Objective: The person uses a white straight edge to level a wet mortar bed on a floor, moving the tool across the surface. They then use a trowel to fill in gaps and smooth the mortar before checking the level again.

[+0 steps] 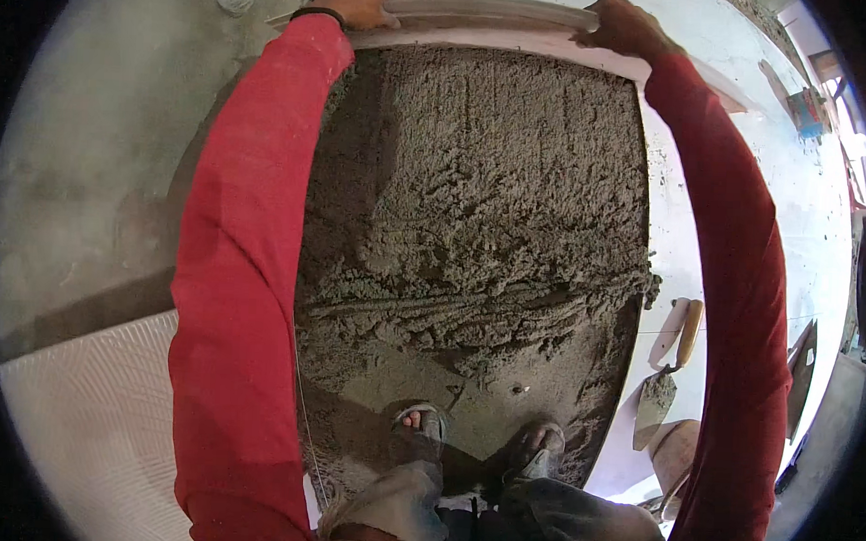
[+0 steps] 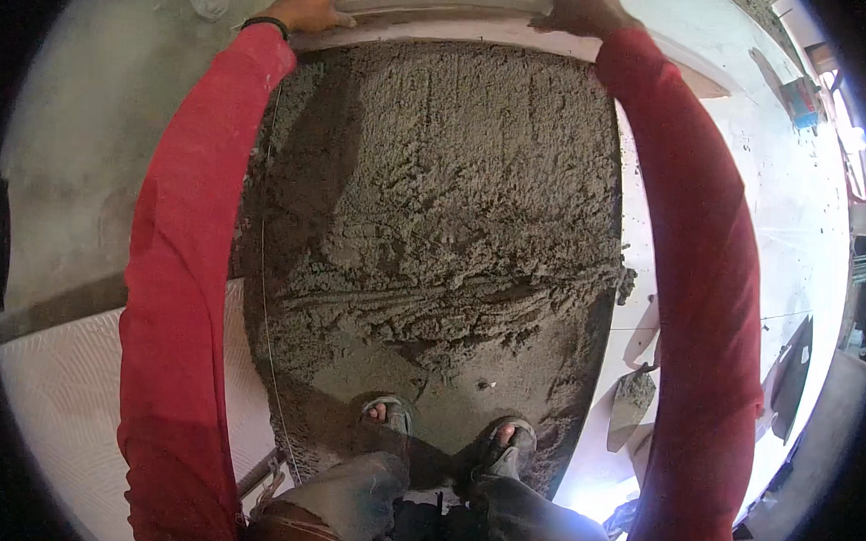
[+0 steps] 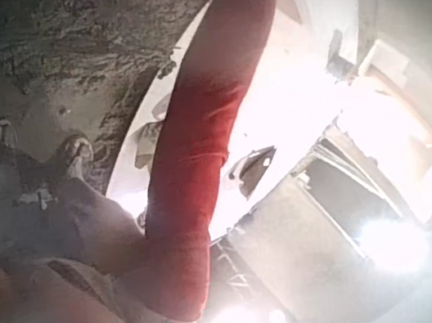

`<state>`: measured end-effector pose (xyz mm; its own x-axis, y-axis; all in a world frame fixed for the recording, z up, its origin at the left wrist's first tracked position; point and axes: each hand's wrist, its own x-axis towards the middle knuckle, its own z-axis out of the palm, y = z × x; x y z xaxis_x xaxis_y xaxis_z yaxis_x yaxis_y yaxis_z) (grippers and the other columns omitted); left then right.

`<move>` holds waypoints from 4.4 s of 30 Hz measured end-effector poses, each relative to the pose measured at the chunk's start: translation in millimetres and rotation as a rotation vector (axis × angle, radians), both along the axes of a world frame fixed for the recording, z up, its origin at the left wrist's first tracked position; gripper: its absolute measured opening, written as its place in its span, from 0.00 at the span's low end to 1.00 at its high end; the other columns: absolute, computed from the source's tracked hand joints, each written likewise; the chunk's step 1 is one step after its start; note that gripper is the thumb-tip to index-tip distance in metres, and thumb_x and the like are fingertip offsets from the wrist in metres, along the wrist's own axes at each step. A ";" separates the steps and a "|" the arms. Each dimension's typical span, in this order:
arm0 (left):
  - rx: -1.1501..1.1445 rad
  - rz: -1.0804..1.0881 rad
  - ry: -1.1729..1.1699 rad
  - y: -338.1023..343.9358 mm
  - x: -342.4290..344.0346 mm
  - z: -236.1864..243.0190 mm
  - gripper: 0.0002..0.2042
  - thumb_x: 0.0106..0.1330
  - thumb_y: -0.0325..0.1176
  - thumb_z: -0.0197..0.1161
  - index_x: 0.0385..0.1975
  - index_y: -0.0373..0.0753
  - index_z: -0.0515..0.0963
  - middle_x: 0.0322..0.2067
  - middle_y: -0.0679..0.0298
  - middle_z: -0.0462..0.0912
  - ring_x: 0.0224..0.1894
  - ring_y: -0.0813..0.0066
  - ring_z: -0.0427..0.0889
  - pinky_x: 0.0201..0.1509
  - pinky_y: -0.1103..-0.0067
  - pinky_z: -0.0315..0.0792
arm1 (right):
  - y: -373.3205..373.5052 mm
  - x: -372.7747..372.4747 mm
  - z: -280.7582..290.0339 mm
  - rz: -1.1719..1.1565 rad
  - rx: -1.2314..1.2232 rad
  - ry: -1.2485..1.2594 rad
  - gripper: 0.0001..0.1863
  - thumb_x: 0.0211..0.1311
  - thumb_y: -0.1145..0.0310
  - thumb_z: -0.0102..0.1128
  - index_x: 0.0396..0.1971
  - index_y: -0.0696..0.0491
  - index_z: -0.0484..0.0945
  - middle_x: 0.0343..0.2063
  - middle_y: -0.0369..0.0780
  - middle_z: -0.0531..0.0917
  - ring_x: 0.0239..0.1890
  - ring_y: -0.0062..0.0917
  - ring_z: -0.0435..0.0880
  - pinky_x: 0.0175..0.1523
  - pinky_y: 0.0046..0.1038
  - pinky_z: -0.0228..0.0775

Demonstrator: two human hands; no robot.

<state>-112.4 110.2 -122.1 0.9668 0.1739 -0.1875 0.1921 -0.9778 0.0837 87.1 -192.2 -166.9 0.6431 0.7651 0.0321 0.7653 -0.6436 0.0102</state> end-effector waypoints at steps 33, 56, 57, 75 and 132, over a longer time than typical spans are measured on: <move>0.105 -0.355 -0.069 -64.9 -148.6 23.8 0.17 0.52 0.39 0.71 0.44 0.47 0.84 0.32 0.58 0.85 0.36 0.60 0.85 0.45 0.64 0.78 | -163.4 -174.4 50.4 0.145 0.095 0.198 0.13 0.53 0.64 0.73 0.38 0.52 0.86 0.25 0.42 0.87 0.22 0.29 0.86 0.32 0.29 0.80; 0.051 -0.223 0.099 -22.1 -138.8 1.1 0.20 0.48 0.40 0.73 0.42 0.40 0.84 0.31 0.55 0.86 0.32 0.62 0.84 0.44 0.69 0.77 | -183.9 -54.7 3.7 0.002 -0.117 0.229 0.24 0.45 0.67 0.74 0.47 0.52 0.81 0.44 0.45 0.80 0.46 0.34 0.79 0.56 0.36 0.72; -0.004 -0.227 0.117 -32.9 -149.5 1.4 0.20 0.47 0.40 0.73 0.41 0.40 0.85 0.30 0.55 0.86 0.31 0.62 0.84 0.43 0.70 0.76 | -196.7 -67.2 9.4 0.050 -0.145 0.225 0.25 0.45 0.68 0.74 0.47 0.52 0.80 0.43 0.44 0.79 0.46 0.36 0.79 0.54 0.36 0.71; 0.186 -0.339 -0.097 -43.7 -112.7 3.0 0.15 0.54 0.35 0.69 0.43 0.46 0.83 0.32 0.54 0.84 0.38 0.54 0.84 0.45 0.61 0.77 | -209.0 -80.7 9.2 -0.019 0.036 0.109 0.18 0.56 0.66 0.68 0.48 0.49 0.83 0.36 0.46 0.87 0.37 0.35 0.86 0.46 0.37 0.78; 0.114 -0.127 -0.341 -121.4 -213.4 32.1 0.18 0.53 0.36 0.73 0.45 0.47 0.82 0.36 0.56 0.86 0.37 0.59 0.85 0.42 0.68 0.77 | -251.3 -135.3 48.0 -0.271 -0.044 0.170 0.15 0.57 0.57 0.69 0.43 0.45 0.85 0.38 0.35 0.88 0.34 0.25 0.87 0.40 0.30 0.80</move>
